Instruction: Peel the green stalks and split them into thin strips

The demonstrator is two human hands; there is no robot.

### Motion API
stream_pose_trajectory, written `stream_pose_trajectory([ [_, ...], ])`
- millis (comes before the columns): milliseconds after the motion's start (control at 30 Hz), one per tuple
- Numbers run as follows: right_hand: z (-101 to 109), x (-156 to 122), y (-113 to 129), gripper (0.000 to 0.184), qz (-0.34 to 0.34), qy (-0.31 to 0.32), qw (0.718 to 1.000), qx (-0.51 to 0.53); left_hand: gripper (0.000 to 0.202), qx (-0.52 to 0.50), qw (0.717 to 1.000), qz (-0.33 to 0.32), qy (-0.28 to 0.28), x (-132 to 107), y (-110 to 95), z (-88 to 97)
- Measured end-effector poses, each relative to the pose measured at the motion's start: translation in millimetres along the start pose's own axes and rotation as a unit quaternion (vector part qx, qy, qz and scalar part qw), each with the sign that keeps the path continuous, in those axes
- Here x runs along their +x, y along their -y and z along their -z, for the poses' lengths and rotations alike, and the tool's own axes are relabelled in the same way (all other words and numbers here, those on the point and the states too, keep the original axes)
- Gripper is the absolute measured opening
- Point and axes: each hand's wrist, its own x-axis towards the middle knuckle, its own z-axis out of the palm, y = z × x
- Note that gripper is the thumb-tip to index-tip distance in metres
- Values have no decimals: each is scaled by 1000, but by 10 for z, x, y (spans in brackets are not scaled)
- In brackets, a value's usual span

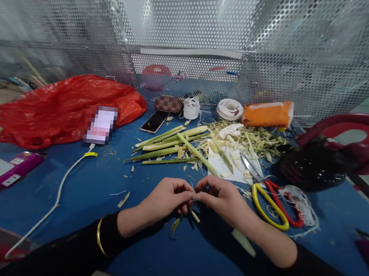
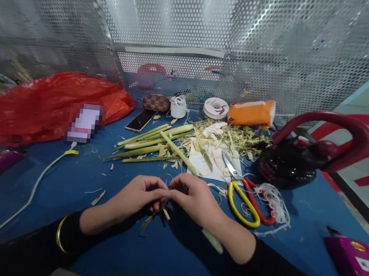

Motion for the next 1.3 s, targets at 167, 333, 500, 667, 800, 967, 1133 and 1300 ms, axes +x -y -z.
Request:
stream_pose_trajectory([
  [167, -47, -33, -30, 15, 27, -2, 998, -56, 17, -1, 1000, -6, -18, -11, -2, -3],
  [333, -65, -13, -52, 16, 27, -2, 999, -39, 18, -1, 1000, -14, -18, 4, 14, 1],
  [500, -38, 10, -38, 16, 31, 12, 999, -7, 20, -14, 1000, -14, -24, 11, 11, 13],
  [667, -49, 6, -36, 11, 14, -2, 1000, 7, 25, -23, 999, -14, -20, 14, 5, 13],
  [800, -73, -2, -38, 10, 22, -15, 1000, 6, 25, -18, 1000, -8, -17, 15, 0, 4],
  [967, -103, -17, -18, 12, 81, -41, 996, -5, 21, -21, 999, -8, -26, 22, -1, 0],
  [1133, -111, -13, -26, 13, 87, -39, 995, -18, 19, -28, 999, -5, -30, 29, -10, 7],
  [1300, -101, -7, -39, 12, 86, -42, 995, 11, 20, -40, 999, -3, -30, 34, -15, 20],
])
